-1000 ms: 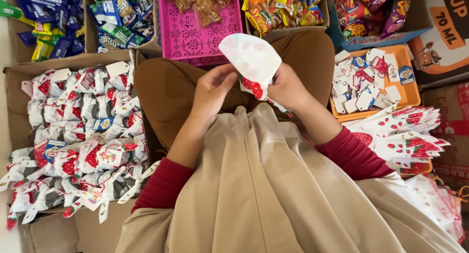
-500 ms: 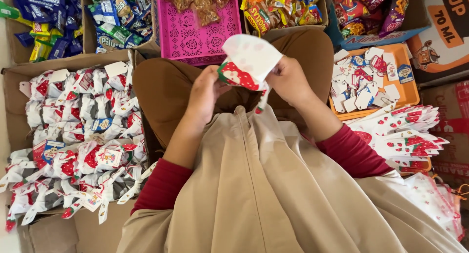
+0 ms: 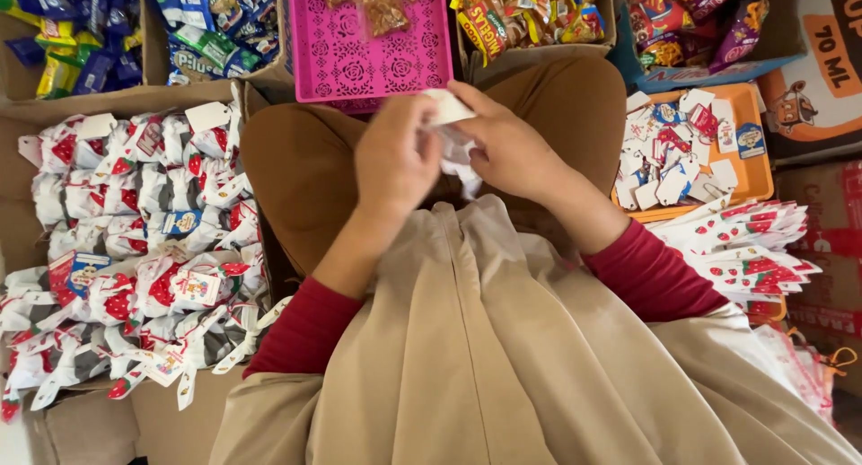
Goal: Filling small decorative gift bags with a variety of snacks and candies from bulk boxes.
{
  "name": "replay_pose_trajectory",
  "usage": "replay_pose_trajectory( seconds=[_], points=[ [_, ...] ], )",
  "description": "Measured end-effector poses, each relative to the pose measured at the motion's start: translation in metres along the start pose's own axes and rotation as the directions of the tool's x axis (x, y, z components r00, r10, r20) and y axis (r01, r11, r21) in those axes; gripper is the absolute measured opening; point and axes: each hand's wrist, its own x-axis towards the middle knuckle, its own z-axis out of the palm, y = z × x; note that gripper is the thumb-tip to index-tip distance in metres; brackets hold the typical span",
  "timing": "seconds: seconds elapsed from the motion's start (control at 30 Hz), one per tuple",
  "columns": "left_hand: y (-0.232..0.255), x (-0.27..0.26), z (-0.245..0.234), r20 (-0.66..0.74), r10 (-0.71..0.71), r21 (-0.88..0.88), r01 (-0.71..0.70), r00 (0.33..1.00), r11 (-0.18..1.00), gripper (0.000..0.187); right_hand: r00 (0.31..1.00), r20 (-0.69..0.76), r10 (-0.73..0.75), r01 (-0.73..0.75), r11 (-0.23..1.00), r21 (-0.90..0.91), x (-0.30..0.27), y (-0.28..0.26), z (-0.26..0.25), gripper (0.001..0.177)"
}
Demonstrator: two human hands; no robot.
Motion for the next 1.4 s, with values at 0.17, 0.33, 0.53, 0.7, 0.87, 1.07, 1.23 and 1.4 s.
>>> replay_pose_trajectory(
  seconds=[0.17,0.33,0.53,0.7,0.87,1.07,1.23,1.4],
  points=[
    [-0.026,0.013,-0.009,-0.093,-0.094,0.111,0.104,0.991,0.988,0.026,0.998,-0.004,-0.055,0.055,0.997,0.045,0.017,0.031,0.018,0.054],
    [-0.059,0.010,-0.002,-0.085,-0.130,0.164,0.143,0.988,0.976,0.016,0.999,-0.020,-0.029,0.030,0.999,0.023,0.053,0.049,0.035,0.046],
    [-0.113,0.028,-0.007,-0.233,-0.212,0.164,0.253,0.949,0.954,0.016,0.997,0.075,0.021,-0.018,0.999,-0.047,0.109,0.045,0.052,0.052],
    [-0.195,0.041,-0.008,-0.323,-0.266,0.165,0.331,0.908,0.929,0.014,0.970,-0.183,0.159,-0.049,0.868,0.494,0.153,0.106,0.080,0.014],
    [-0.270,0.031,0.029,-0.326,-0.519,-0.102,0.516,0.791,0.851,0.015,0.577,0.175,0.798,-0.521,0.195,0.831,0.206,0.206,0.137,0.023],
    [-0.292,0.038,0.044,-0.363,-0.597,-0.110,0.604,0.715,0.789,0.013,0.353,0.198,0.914,-0.611,0.065,0.789,0.272,0.298,0.215,0.068],
    [-0.288,0.045,0.041,-0.337,-0.663,-0.162,0.653,0.668,0.740,0.016,0.302,-0.142,0.943,-0.827,0.333,0.452,0.295,0.369,0.273,0.094],
    [-0.289,0.050,0.045,-0.288,-0.736,-0.268,0.686,0.613,0.676,0.016,0.393,-0.259,0.882,-0.678,0.469,0.566,0.289,0.303,0.251,0.053]
  ],
)
